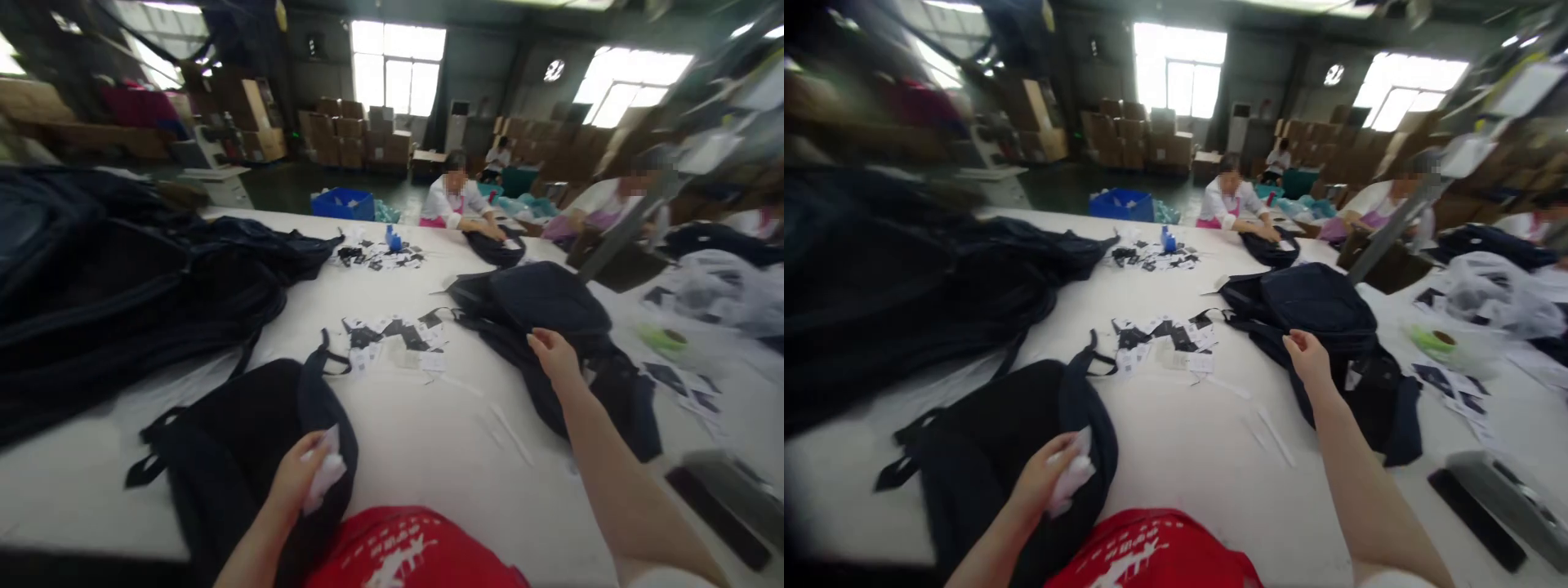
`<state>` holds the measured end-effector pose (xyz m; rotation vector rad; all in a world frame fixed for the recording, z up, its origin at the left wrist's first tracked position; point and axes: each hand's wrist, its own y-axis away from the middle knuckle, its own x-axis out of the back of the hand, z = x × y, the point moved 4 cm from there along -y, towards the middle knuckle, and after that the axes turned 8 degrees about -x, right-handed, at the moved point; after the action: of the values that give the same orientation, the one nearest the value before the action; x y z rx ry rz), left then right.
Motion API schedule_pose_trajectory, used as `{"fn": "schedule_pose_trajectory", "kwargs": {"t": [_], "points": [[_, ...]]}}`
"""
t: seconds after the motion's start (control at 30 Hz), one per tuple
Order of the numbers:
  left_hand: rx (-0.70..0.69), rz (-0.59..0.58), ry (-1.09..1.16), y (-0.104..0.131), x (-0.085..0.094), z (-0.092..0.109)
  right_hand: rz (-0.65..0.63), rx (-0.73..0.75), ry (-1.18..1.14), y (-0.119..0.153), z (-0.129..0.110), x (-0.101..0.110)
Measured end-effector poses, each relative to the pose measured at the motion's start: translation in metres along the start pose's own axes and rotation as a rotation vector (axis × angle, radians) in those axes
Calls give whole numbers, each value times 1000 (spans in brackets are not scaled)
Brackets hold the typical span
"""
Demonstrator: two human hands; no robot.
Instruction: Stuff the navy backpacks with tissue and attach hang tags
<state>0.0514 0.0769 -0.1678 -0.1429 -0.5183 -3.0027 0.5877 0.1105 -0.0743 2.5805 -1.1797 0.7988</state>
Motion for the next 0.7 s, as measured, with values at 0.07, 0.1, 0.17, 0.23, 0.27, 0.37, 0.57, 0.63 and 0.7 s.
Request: {"fn": "schedule_pose_trajectory", "kwargs": {"t": [0.07,0.1,0.17,0.23,0.27,0.37,0.57,0.63,0.7], "points": [[-1,-48,70,4,-20,1,-302,11,-8,51,8,-67],[-20,-64,112,5,-28,1,-472,21,-19,82,8,-98],[-33,-64,186,5,-38,-3,-813,39,-51,146,2,-147],[-52,-63,226,7,-43,-8,-1112,54,-81,206,-10,-178],[-65,-67,235,9,-44,-11,-1226,64,-87,230,-16,-189],[-104,-95,197,14,-43,-21,-1400,62,-102,279,-28,-208],[-101,-211,-91,25,-39,-38,-1269,-75,-218,299,-17,-225],[-43,-277,-205,32,-40,-46,-1165,-108,-276,290,-13,-225],[16,-335,-286,40,-41,-56,-1026,-244,-431,270,-8,-222]]}}
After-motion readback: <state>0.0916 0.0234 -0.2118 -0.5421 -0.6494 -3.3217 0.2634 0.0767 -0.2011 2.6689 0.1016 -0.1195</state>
